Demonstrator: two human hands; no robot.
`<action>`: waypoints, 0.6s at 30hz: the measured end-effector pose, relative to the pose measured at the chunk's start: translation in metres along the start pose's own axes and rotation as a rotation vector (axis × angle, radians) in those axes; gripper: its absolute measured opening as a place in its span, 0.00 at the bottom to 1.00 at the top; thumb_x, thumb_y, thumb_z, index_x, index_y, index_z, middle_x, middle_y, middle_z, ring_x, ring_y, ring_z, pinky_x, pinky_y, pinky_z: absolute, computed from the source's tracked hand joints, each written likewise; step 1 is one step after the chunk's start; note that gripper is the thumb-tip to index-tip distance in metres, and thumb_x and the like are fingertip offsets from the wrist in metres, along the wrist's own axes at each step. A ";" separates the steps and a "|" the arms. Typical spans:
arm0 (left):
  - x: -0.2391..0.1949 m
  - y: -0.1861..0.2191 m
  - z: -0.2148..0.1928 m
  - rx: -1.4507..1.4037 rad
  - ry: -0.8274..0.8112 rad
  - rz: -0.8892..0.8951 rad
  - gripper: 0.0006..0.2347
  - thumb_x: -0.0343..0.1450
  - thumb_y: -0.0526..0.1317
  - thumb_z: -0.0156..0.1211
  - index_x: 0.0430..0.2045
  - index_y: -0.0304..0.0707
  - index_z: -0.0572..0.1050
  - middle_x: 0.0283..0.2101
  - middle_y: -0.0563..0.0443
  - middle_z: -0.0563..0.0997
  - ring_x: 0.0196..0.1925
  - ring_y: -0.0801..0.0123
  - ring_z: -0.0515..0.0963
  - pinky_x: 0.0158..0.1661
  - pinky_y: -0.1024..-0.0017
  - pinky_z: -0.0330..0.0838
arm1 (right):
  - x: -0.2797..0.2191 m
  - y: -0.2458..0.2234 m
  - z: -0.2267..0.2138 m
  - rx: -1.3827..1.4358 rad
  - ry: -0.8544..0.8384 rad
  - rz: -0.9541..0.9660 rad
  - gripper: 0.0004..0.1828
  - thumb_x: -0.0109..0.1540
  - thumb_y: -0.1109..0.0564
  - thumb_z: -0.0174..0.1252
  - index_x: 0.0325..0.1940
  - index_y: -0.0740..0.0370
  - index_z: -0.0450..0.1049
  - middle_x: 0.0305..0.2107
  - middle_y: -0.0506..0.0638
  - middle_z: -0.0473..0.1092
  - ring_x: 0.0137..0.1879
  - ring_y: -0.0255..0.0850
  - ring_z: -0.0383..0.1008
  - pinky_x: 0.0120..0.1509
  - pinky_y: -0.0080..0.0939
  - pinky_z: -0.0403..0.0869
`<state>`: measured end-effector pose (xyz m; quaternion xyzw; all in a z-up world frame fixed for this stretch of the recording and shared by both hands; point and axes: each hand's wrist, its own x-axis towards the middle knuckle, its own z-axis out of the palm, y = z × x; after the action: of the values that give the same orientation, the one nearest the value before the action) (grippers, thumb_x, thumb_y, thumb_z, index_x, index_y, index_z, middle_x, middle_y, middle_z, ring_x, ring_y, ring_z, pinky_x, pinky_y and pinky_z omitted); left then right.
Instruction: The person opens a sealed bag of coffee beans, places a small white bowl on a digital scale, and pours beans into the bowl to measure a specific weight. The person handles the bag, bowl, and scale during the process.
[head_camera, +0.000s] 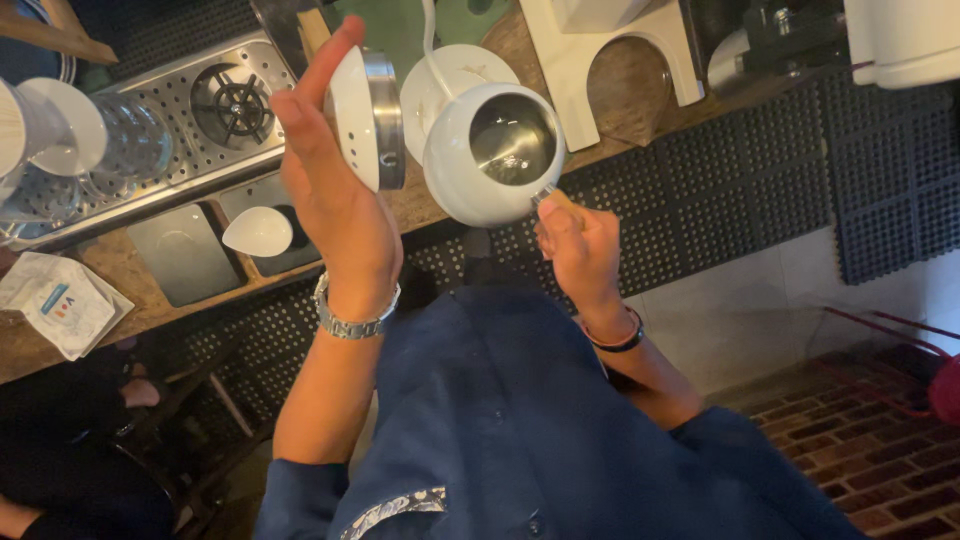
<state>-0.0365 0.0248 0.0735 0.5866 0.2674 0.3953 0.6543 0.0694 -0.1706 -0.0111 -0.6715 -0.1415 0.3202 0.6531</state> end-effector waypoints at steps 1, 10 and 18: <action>0.000 -0.001 0.000 -0.012 0.007 -0.012 0.33 0.84 0.63 0.32 0.65 0.28 0.69 0.67 0.42 0.74 0.61 0.68 0.72 0.66 0.71 0.62 | 0.000 0.000 -0.001 0.035 0.006 0.022 0.23 0.69 0.55 0.53 0.20 0.65 0.67 0.15 0.43 0.62 0.22 0.28 0.59 0.27 0.33 0.61; -0.001 -0.001 0.005 0.074 0.027 -0.031 0.36 0.81 0.66 0.32 0.64 0.29 0.70 0.68 0.44 0.73 0.67 0.67 0.74 0.71 0.71 0.64 | 0.005 0.002 -0.008 0.101 -0.068 -0.016 0.26 0.71 0.56 0.51 0.18 0.60 0.61 0.14 0.42 0.57 0.20 0.29 0.55 0.27 0.33 0.62; 0.000 -0.015 0.009 0.052 0.008 0.013 0.32 0.83 0.64 0.35 0.63 0.30 0.72 0.69 0.44 0.73 0.78 0.62 0.61 0.78 0.68 0.50 | 0.011 0.002 -0.017 0.111 -0.104 -0.111 0.26 0.73 0.55 0.50 0.19 0.61 0.62 0.14 0.45 0.59 0.21 0.31 0.57 0.35 0.37 0.67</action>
<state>-0.0261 0.0201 0.0599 0.6034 0.2766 0.3948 0.6352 0.0881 -0.1774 -0.0166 -0.6076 -0.1945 0.3254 0.6980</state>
